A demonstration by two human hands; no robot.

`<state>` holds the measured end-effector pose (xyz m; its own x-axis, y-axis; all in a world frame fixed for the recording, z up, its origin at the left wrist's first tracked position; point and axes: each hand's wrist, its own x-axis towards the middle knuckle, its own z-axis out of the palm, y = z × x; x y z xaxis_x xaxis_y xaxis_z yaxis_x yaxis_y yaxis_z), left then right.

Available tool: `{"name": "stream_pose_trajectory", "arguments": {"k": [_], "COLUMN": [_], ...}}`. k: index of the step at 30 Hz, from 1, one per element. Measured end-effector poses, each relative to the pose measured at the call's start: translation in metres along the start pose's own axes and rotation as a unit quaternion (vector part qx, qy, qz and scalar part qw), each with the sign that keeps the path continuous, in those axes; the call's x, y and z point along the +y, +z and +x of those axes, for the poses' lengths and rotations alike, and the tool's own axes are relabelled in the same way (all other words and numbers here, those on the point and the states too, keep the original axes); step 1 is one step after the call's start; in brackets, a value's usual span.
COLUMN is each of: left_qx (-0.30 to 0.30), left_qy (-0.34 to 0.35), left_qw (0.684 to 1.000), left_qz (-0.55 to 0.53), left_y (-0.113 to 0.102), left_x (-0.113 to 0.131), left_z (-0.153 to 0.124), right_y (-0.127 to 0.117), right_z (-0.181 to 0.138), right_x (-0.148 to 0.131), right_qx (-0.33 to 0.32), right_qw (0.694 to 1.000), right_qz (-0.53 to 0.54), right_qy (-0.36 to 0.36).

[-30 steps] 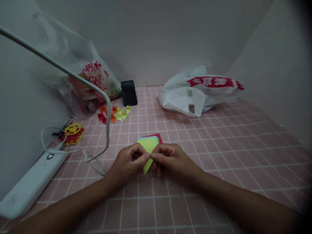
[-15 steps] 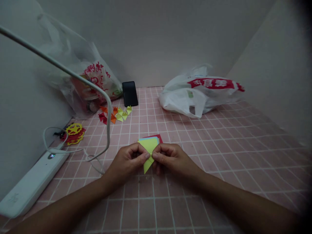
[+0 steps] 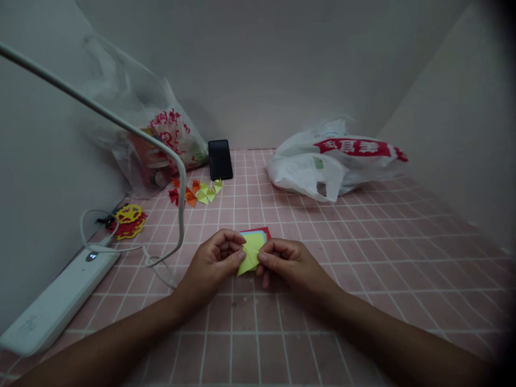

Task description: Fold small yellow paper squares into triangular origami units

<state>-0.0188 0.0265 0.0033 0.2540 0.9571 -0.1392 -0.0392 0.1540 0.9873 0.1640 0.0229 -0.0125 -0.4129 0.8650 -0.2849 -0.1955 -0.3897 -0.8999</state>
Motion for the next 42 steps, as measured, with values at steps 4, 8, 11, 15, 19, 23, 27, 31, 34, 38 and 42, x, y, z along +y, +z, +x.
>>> {"name": "stream_pose_trajectory", "arguments": {"k": [4,8,11,15,19,23,27,31,34,38,42], "left_qx": [0.010,0.011,0.013,-0.007,-0.052,-0.070,-0.073,-0.058,-0.063,-0.067,-0.075], "left_qy": [0.009,0.024,0.035,0.055,0.056,0.057,0.048,0.002,-0.035,-0.035,-0.018], "left_qw": [1.000,1.000,0.999,0.998,0.993,0.990,0.993,0.997,0.995,0.992,0.987], "left_qz": [0.008,0.010,0.014,0.042,0.094,0.109,0.081,0.044,0.069,0.105,0.139], "left_y": [0.0002,-0.0001,0.0003,0.0014,0.0016,0.0003,0.0001,0.0003,-0.0003,-0.0009,-0.0009], "left_x": [0.0000,-0.0012,-0.0005,0.0022,0.0029,0.0006,-0.0015,0.0003,0.0033,0.0056,0.0051], "left_z": [0.0004,0.0001,-0.0005,-0.0022,-0.0055,-0.0073,-0.0055,-0.0016,0.0001,-0.0011,-0.0030], "right_y": [0.0018,0.0023,0.0018,0.0013,0.0011,0.0007,0.0012,0.0025,0.0033,0.0034,0.0021], "right_z": [-0.0007,-0.0005,0.0000,-0.0006,-0.0029,-0.0030,-0.0017,-0.0031,-0.0050,-0.0048,-0.0018], "right_x": [-0.0001,0.0011,0.0021,0.0014,-0.0008,-0.0004,0.0009,-0.0009,-0.0037,-0.0038,0.0003], "right_qx": [-0.004,-0.012,-0.019,-0.045,-0.045,-0.045,-0.042,-0.025,-0.006,-0.010,-0.027], "right_qw": [1.000,1.000,1.000,0.999,0.998,0.998,0.999,0.999,0.997,0.998,1.000], "right_qz": [-0.001,0.003,-0.001,-0.023,-0.053,-0.034,-0.028,-0.040,-0.071,-0.055,-0.012], "right_qy": [-0.003,-0.001,-0.001,-0.006,-0.012,0.000,-0.003,-0.007,-0.018,-0.013,0.008]}}
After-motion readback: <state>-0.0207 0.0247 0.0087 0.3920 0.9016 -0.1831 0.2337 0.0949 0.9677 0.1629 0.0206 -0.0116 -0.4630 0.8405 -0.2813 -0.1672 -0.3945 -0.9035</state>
